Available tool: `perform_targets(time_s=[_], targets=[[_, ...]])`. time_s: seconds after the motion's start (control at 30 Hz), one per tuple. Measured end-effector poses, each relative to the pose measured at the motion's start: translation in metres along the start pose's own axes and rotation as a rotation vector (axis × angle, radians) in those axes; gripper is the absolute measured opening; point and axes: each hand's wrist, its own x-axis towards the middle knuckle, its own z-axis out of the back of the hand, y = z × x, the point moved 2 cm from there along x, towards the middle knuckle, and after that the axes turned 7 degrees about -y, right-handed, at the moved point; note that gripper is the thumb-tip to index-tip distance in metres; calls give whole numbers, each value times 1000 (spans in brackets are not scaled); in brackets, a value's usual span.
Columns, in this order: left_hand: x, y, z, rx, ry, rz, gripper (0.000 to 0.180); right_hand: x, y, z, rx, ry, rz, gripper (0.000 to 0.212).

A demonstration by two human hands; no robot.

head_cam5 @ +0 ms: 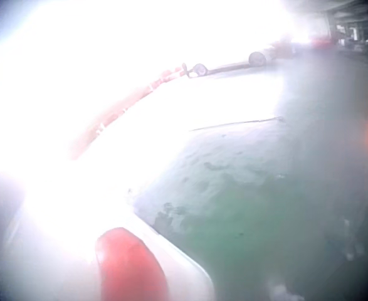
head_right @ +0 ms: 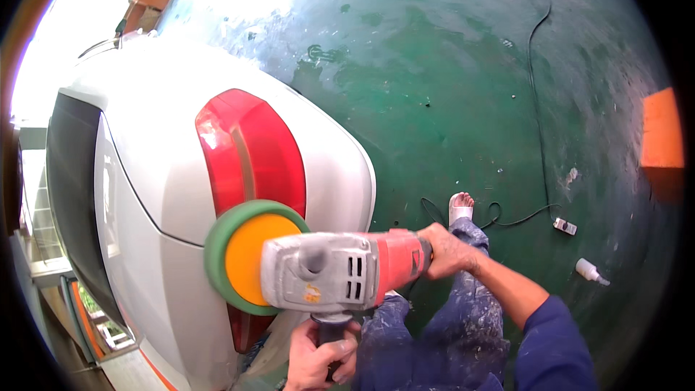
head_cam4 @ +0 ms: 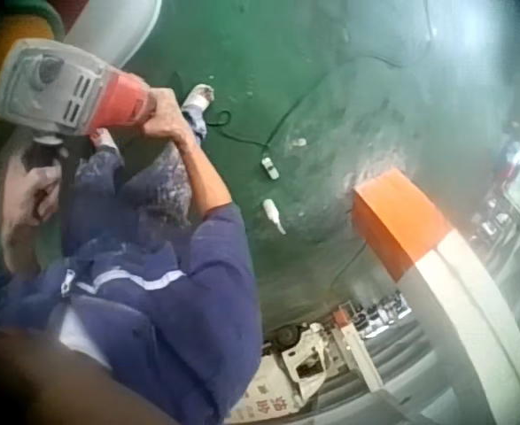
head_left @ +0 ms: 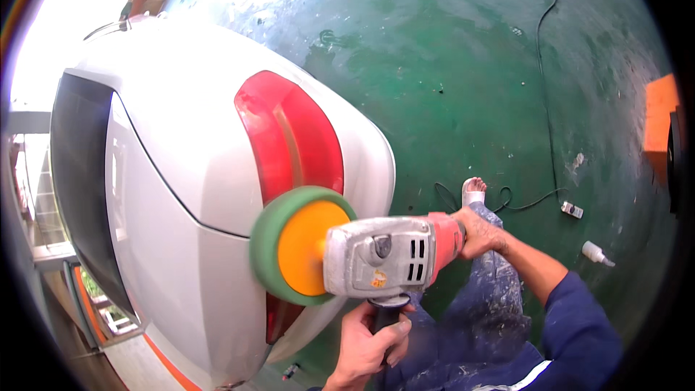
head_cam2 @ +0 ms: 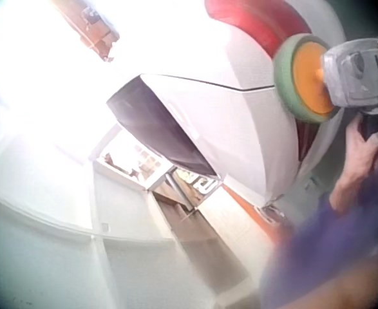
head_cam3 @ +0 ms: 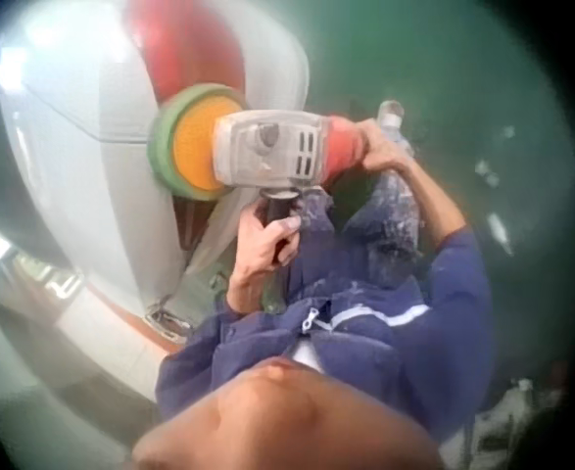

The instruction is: The person uses a rotary polisher with a green pad to polish the rear trunk and bumper of a white car. They move the tool across the surface in overlapping passes, covering the area around the license plate and taillights.

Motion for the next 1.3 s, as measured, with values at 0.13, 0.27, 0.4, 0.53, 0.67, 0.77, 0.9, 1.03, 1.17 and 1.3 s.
perform_targets(time_s=[0.13,0.27,0.4,0.53,0.67,0.77,0.9,1.03,1.17,1.3], targets=[[17,-66,-50,-109,19,-76,30,42,22,58,-149,50,29,23],[35,-117,-81,-236,0,-108,37,75,53,85,42,96,31,31],[51,-107,-91,-257,1,-127,36,76,33,86,78,96,41,31],[36,-63,-60,-206,-54,-72,38,53,7,49,-46,93,-27,24],[16,-19,-21,-90,-120,-49,35,30,-34,-18,74,79,37,24],[9,14,5,-21,-134,-28,27,19,-57,-56,130,54,107,36],[14,51,19,-37,-172,15,26,15,-67,-72,152,122,37,43],[28,23,-8,33,-199,0,32,24,-70,-53,160,135,59,37],[63,-20,-42,-29,-124,14,35,48,-81,-19,257,124,50,33],[114,-73,-79,-218,40,-14,31,82,-78,22,300,83,43,38]])
